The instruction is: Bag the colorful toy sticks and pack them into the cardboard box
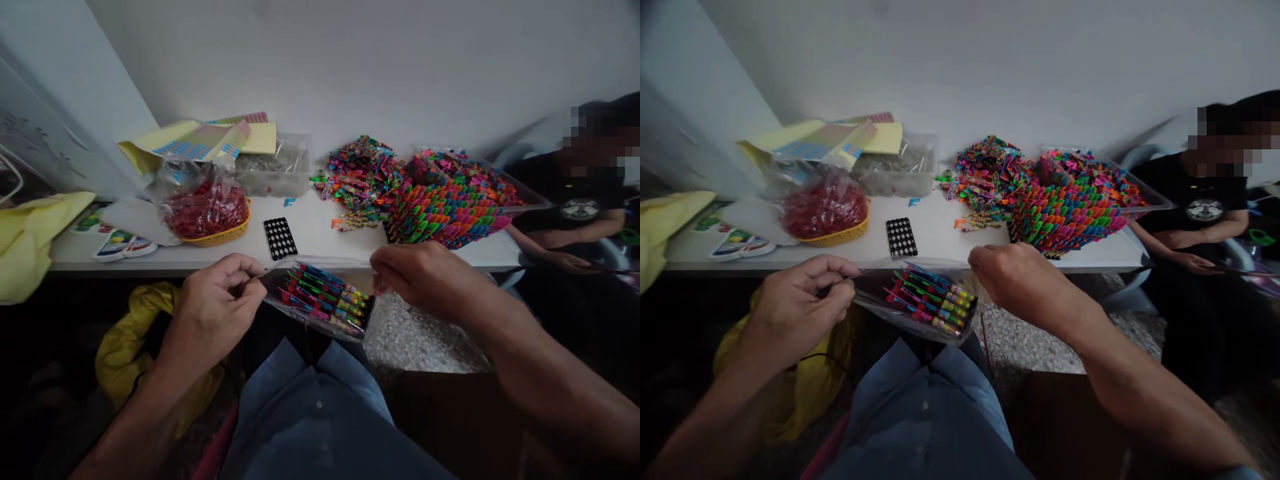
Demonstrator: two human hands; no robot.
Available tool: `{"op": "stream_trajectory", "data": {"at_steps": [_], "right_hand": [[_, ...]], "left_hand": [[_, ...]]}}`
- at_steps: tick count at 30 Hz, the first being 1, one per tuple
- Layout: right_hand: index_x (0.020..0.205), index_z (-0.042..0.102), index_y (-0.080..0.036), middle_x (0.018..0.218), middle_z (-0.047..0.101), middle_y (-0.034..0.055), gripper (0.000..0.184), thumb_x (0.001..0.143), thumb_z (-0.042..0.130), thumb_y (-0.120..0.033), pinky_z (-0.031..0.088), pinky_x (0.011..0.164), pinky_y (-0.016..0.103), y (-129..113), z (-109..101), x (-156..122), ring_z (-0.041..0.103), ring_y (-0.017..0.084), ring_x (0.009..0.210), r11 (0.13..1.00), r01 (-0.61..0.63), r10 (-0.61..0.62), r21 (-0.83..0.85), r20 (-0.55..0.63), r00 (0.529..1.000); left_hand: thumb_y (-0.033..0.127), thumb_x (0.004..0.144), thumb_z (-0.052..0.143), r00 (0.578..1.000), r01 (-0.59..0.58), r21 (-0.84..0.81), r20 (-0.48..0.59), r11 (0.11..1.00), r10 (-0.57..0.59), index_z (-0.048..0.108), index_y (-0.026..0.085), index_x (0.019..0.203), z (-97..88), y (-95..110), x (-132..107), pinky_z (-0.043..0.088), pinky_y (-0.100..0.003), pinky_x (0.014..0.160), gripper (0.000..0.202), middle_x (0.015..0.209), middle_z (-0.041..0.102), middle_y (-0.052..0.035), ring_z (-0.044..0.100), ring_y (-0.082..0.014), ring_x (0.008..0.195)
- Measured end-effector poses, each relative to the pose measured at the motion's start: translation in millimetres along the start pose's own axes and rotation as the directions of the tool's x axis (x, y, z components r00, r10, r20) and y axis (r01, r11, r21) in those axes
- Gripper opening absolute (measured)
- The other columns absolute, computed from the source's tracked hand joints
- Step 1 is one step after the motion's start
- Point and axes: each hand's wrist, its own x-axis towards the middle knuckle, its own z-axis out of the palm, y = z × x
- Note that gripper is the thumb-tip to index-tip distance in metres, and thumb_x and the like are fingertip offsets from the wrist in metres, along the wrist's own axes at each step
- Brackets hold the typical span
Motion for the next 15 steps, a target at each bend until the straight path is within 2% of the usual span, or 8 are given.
{"op": "stream_trajectory", "data": {"at_steps": [2, 5, 10, 15], "right_hand": [[0.081, 0.065, -0.018, 0.07, 0.068, 0.0039, 0.019, 0.091, 0.049, -0.013, 0.035, 0.057, 0.026, -1.0, -2.0, 5.8, 0.06, 0.015, 0.059, 1.0, -0.006, 0.006, -0.004, -0.032, 0.999], [0.078, 0.064, -0.017, 0.067, 0.067, 0.0027, 0.018, 0.087, 0.05, -0.01, 0.032, 0.055, 0.025, -3.2, -3.4, 13.0, 0.057, 0.013, 0.056, 0.999, 0.037, -0.037, -0.003, 0.0, 0.999], [0.076, 0.061, -0.017, 0.067, 0.065, 0.0023, 0.017, 0.085, 0.051, -0.006, 0.031, 0.056, 0.024, -4.1, -4.8, 19.6, 0.058, 0.013, 0.059, 0.996, 0.092, -0.092, 0.012, 0.023, 0.995], [0.082, 0.063, -0.017, 0.066, 0.064, 0.0018, 0.018, 0.091, 0.048, -0.011, 0.033, 0.057, 0.024, -0.9, 3.9, 25.5, 0.056, 0.013, 0.058, 0.996, 0.092, -0.091, 0.022, -0.041, 0.995]], "left_hand": [[0.022, 0.072, 0.058, 0.999, -0.033, -0.006, -0.025, 0.999, 0.033, 0.064, 0.019, 0.088, -2.9, 1.1, -0.2, 0.029, -0.019, 0.041, 0.017, 0.05, 0.052, 0.0069, 0.042, -0.0088, 0.041], [0.021, 0.072, 0.057, 0.999, -0.048, -0.015, -0.005, 0.999, 0.048, 0.063, 0.019, 0.09, -4.9, 0.8, 2.7, 0.027, -0.019, 0.041, 0.019, 0.05, 0.051, 0.0074, 0.039, -0.0086, 0.041], [0.018, 0.072, 0.057, 0.997, -0.065, 0.024, -0.047, 0.998, 0.066, 0.061, 0.02, 0.093, -4.4, -1.7, 7.2, 0.025, -0.018, 0.041, 0.022, 0.05, 0.05, 0.0085, 0.034, -0.0074, 0.04], [0.016, 0.071, 0.057, 0.998, -0.053, -0.003, -0.041, 0.999, 0.053, 0.06, 0.019, 0.1, 0.0, -8.5, 11.0, 0.024, -0.018, 0.04, 0.029, 0.049, 0.047, 0.0101, 0.032, -0.0072, 0.039]]}}
